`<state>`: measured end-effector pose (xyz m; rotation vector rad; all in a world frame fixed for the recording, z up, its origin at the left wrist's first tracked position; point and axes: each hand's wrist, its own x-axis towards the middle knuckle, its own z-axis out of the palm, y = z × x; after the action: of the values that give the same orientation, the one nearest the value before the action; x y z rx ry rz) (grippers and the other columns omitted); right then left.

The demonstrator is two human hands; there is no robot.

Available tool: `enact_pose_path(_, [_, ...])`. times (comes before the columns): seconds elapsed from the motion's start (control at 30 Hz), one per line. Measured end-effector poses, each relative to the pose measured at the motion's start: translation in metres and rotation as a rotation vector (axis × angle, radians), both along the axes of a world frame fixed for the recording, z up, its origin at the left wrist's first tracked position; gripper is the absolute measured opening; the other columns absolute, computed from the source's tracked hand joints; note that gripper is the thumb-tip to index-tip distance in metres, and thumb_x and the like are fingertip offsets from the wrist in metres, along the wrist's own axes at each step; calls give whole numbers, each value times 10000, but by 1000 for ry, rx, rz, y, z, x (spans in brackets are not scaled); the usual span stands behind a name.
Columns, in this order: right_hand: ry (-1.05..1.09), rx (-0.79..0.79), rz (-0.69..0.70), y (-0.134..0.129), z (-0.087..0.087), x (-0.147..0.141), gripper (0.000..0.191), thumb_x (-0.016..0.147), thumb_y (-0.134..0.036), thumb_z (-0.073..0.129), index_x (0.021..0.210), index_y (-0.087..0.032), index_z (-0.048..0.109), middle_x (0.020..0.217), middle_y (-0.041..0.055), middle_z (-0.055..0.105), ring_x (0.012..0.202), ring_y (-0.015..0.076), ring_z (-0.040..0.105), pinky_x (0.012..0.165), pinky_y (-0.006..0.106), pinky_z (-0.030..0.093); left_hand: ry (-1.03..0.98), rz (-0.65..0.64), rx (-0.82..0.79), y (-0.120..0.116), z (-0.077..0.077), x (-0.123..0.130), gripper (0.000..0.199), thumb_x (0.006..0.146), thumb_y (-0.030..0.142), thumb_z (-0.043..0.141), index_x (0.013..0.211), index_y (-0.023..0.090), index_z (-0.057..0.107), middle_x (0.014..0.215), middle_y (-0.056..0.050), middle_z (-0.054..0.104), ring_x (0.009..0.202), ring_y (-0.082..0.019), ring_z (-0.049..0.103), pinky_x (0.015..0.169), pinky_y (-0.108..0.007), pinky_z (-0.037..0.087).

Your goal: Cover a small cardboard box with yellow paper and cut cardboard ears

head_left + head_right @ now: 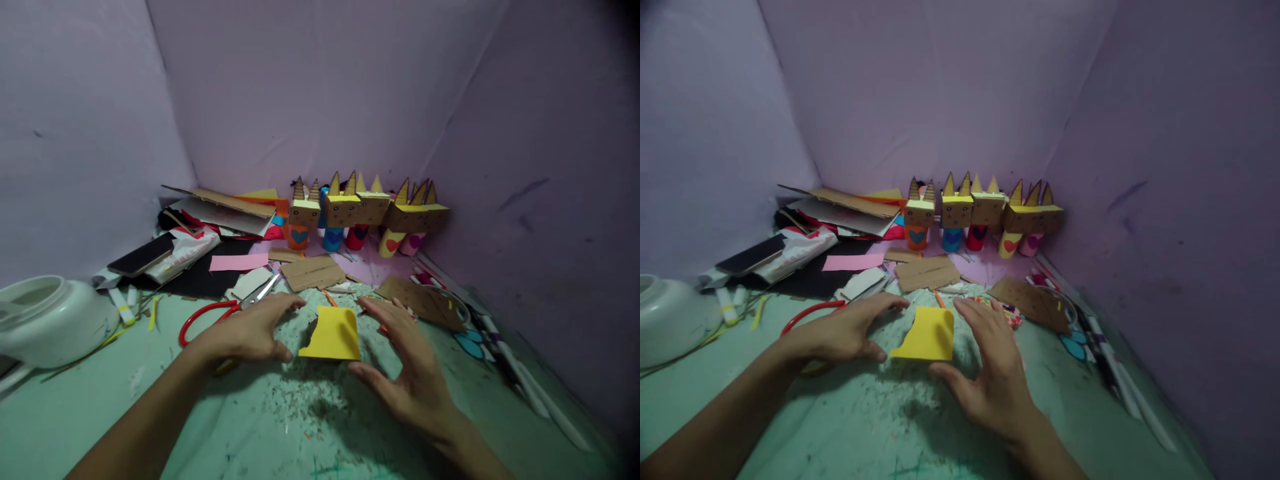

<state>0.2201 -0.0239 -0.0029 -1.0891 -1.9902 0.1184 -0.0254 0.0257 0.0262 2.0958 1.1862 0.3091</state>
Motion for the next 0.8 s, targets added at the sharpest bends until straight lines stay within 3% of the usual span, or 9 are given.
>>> enact_pose_path(0.07, [50, -70, -3, -1, -5, 2, 705, 735, -411, 636, 1340, -246, 314, 1317, 120, 464, 1241, 319, 372, 1028, 528, 247, 13, -46, 37, -2, -8, 7, 778, 526, 266, 719, 1242, 200, 421, 1284, -107, 445, 1175, -293, 383, 983, -407, 292])
enact_pose_path(0.17, [207, -209, 35, 0, -8, 4, 755, 729, -419, 644, 1364, -294, 256, 1372, 90, 411, 1258, 306, 356, 1030, 514, 254, 16, -59, 71, -7, -14, 21, 786, 503, 284, 753, 1209, 197, 418, 1252, -109, 427, 1173, -296, 348, 979, -422, 293])
enact_pose_path(0.33, [883, -577, 94, 11, -15, -3, 390, 846, -390, 483, 1213, -267, 434, 1238, 107, 539, 1171, 256, 476, 985, 476, 337, 26, -7, 93, -11, -19, 36, 559, 535, 296, 716, 1035, 184, 492, 1101, -82, 478, 1053, -284, 416, 906, -434, 344])
enact_pose_path(0.4, [1092, -714, 168, 17, -19, -7, 369, 791, -342, 554, 1137, -242, 473, 1174, 125, 570, 1109, 263, 528, 933, 470, 394, 16, 4, 140, -8, -23, 39, 454, 565, 274, 678, 977, 174, 515, 1033, -79, 505, 994, -273, 449, 873, -430, 366])
enact_pose_path(0.47, [1180, -819, 270, 20, -22, -9, 469, 679, -247, 648, 1114, -239, 474, 1157, 121, 574, 1111, 264, 529, 927, 461, 402, -40, 23, 183, -6, -25, 40, 424, 585, 260, 666, 981, 178, 538, 1034, -84, 529, 998, -272, 460, 879, -426, 368])
enact_pose_path(0.57, [1092, -886, 384, 17, -19, -12, 698, 552, -127, 692, 1188, -236, 429, 1258, 125, 509, 1203, 255, 448, 997, 448, 330, -198, 76, 102, -4, -21, 40, 443, 601, 270, 678, 1030, 232, 573, 1097, -67, 569, 1034, -279, 483, 893, -405, 381])
enact_pose_path(0.67, [849, -822, 354, 10, -10, -13, 862, 510, -114, 738, 1282, -226, 373, 1344, 129, 432, 1251, 257, 384, 1026, 439, 292, -309, 124, -112, -9, -11, 44, 412, 602, 250, 678, 1006, 247, 600, 1064, -48, 619, 963, -278, 550, 810, -362, 445])
enact_pose_path(0.8, [623, -665, 287, 5, -6, -17, 760, 509, -133, 763, 1210, -235, 488, 1221, 72, 551, 1107, 256, 516, 919, 390, 420, -352, 116, -242, -18, -2, 54, 459, 575, 210, 678, 1026, 210, 595, 1017, -52, 642, 920, -285, 581, 783, -342, 467])
